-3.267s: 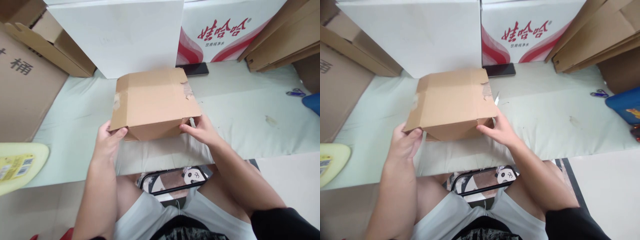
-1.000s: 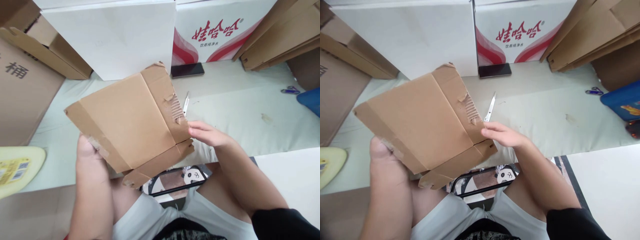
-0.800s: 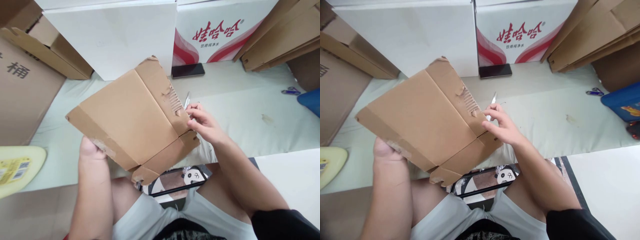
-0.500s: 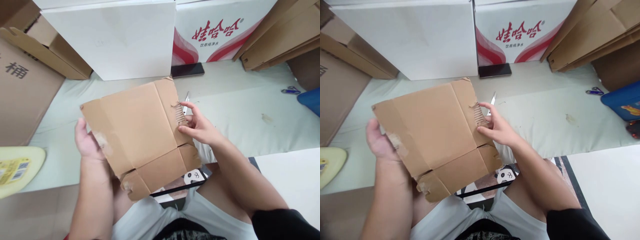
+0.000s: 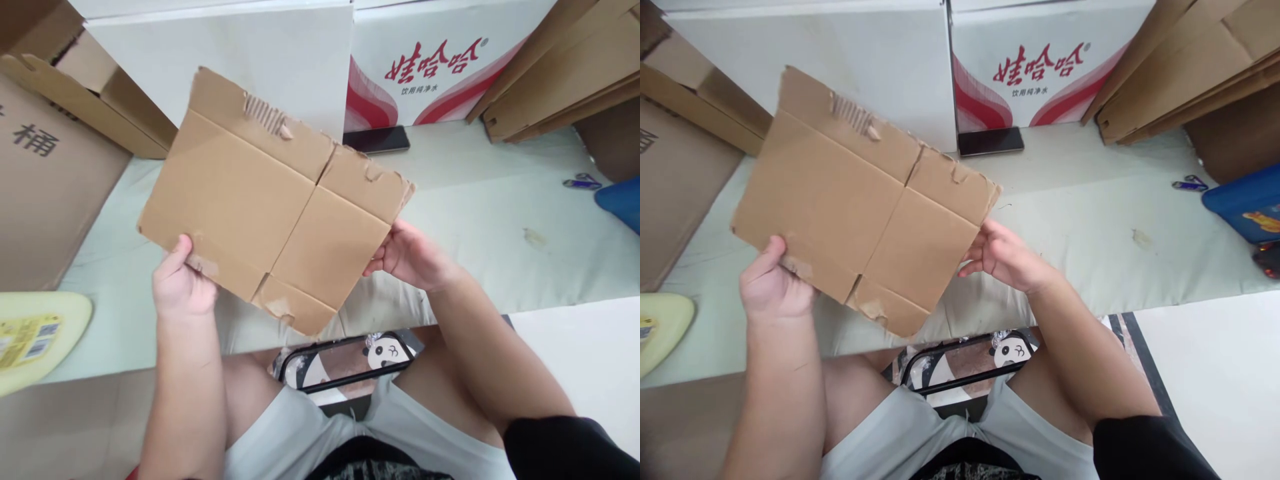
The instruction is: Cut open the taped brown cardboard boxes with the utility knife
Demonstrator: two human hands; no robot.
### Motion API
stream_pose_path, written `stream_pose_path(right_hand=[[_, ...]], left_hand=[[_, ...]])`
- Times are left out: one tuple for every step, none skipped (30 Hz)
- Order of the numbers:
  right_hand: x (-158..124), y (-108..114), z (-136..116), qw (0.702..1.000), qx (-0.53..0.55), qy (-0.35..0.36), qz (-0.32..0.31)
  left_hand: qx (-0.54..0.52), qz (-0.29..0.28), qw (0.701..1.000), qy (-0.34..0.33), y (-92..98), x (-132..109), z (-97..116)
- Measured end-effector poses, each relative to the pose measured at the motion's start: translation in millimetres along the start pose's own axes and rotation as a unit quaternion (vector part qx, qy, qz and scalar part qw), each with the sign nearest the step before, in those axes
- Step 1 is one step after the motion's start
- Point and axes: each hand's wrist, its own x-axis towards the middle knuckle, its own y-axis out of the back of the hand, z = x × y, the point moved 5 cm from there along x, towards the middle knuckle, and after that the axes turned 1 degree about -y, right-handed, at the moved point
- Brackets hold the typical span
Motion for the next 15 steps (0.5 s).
stream_pose_path(right_hand=[[0, -1, 4, 1.000, -0.024, -0.013, 0.004], [0, -2, 8, 0.998, -0.057, -0.029, 0.015], [-1, -2, 11, 0.994, -0.091, -0.046, 0.029], [-1, -2, 12, 0.990, -0.119, -0.058, 0.045], [-2, -3, 12, 0.987, -0.139, -0.061, 0.058], [-3, -4, 11, 0.984, -0.152, -0.061, 0.067], [-5, -6, 9, 0.983, -0.161, -0.062, 0.067], [-6, -9, 8, 0.981, -0.169, -0.067, 0.060], [-9, -11, 6, 0.980, -0.174, -0.074, 0.052], [-12, -13, 3, 0.980, -0.178, -0.080, 0.049], [-17, -14, 0, 0.978, -0.182, -0.083, 0.055], [-24, -13, -4, 0.976, -0.189, -0.078, 0.075], [-32, -9, -10, 0.972, -0.197, -0.064, 0.113], [-42, -3, -17, 0.963, -0.202, -0.042, 0.173], [-54, 7, -26, 0.947, -0.200, -0.014, 0.250]], left_hand=[[0.006, -0.021, 1.000, 0.006, -1.0, -1, -1], [0.014, -0.043, 0.999, 0.012, -2.0, -2, -2], [0.023, -0.064, 0.998, 0.018, -2.7, -4, -3], [0.031, -0.079, 0.996, 0.022, -2.9, -5, -4], [0.037, -0.087, 0.995, 0.024, -2.4, -6, -4], [0.042, -0.090, 0.995, 0.025, -1.6, -6, -4], [0.045, -0.088, 0.995, 0.024, -0.4, -5, -4], [0.047, -0.084, 0.995, 0.024, 0.8, -5, -4], [0.049, -0.082, 0.995, 0.027, 1.6, -4, -5], [0.048, -0.085, 0.995, 0.033, 1.8, -3, -5], [0.045, -0.093, 0.994, 0.042, 1.4, -2, -5], [0.043, -0.104, 0.992, 0.055, 0.6, -1, -5], [0.042, -0.116, 0.990, 0.069, -0.1, -1, -5], [0.042, -0.125, 0.988, 0.080, -0.5, -1, -5], [0.043, -0.130, 0.987, 0.087, -0.1, -1, -3]])
